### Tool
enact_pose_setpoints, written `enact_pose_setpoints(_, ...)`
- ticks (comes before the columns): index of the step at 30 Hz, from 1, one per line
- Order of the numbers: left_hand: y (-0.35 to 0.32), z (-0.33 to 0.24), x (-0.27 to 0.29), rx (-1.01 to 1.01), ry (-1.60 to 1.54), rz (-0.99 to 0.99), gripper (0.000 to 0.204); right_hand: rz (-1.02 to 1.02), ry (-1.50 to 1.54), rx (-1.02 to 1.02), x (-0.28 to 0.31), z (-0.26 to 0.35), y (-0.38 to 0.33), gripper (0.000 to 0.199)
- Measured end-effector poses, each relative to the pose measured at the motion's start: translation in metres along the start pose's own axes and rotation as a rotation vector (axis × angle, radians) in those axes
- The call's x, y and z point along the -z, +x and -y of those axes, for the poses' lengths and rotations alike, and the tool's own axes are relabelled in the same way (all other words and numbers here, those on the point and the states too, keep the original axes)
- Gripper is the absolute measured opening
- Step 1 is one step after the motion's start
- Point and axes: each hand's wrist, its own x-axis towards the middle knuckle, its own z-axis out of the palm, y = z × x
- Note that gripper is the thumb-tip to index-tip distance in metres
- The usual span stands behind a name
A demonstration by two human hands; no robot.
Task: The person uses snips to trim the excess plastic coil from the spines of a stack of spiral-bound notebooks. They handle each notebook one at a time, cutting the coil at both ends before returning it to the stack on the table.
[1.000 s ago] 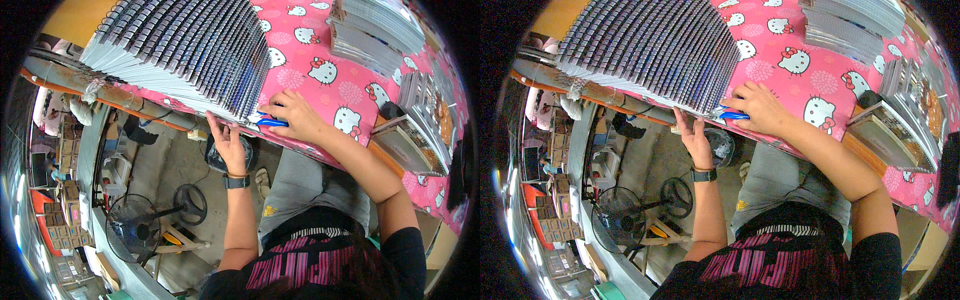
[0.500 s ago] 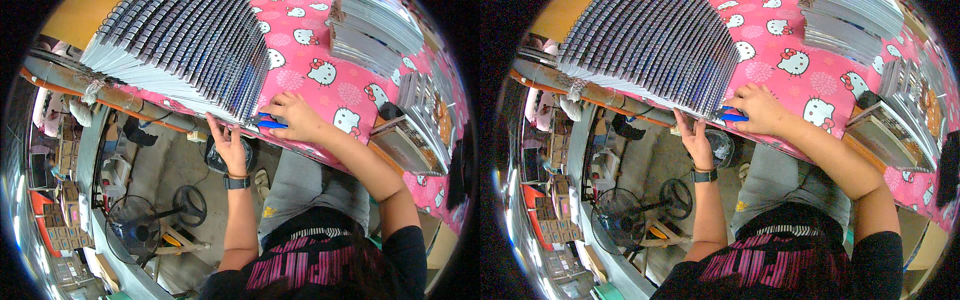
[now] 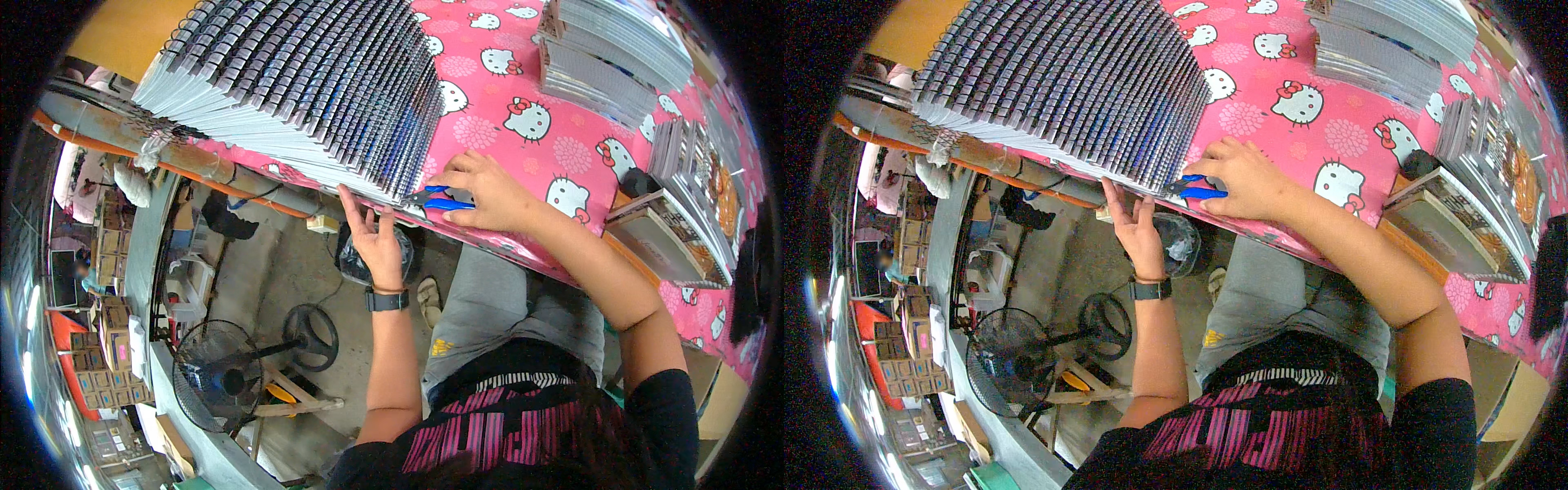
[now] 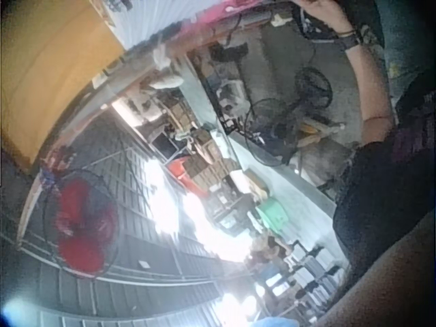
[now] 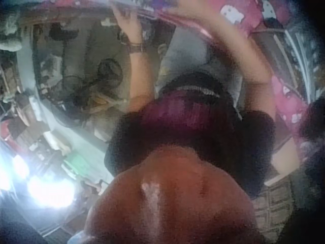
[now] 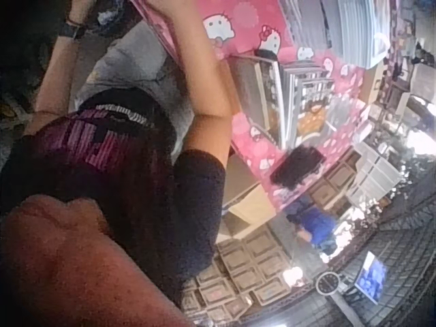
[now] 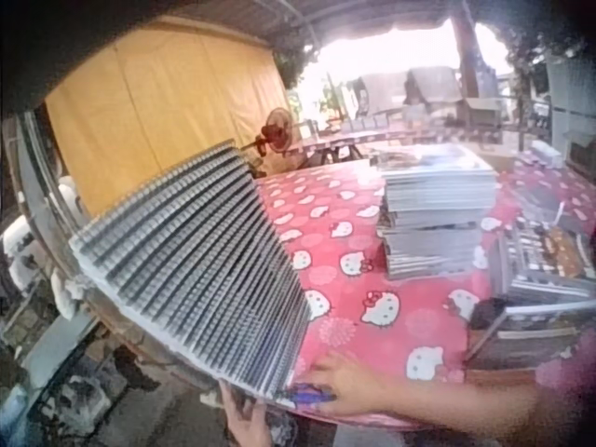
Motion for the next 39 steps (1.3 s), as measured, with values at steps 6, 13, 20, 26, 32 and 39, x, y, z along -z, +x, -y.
enact_pose_setpoints(6, 0.0, -0.002, 0.001, 0.02, -0.003, 0.009, 0.076, -0.045, -0.038, 0.022, 0.002, 0.002, -0.003, 0.049)
enact_pose_setpoints(13, -0.001, -0.002, 0.001, 0.015, 0.012, 0.011, 0.076, -0.054, -0.147, 0.08, -0.001, 0.005, 0.0, 0.049)
enact_pose_setpoints(20, -0.001, -0.004, 0.003, 0.032, 0.03, 0.011, 0.074, -0.055, -0.189, 0.086, 0.001, 0.008, 0.002, 0.053)
enact_pose_setpoints(26, -0.002, -0.002, 0.004, 0.036, 0.032, 0.02, 0.074, -0.072, -0.198, 0.086, 0.0, 0.006, 0.0, 0.052)
enact_pose_setpoints(32, -0.001, -0.004, 0.003, 0.007, 0.045, 0.019, 0.073, 0.031, 0.195, 0.023, -0.006, -0.004, 0.004, 0.034)
enact_pose_setpoints(39, 0.0, -0.004, 0.004, 0.045, 0.064, 0.017, 0.074, 0.539, 1.058, -0.739, 0.014, 0.006, 0.025, 0.034)
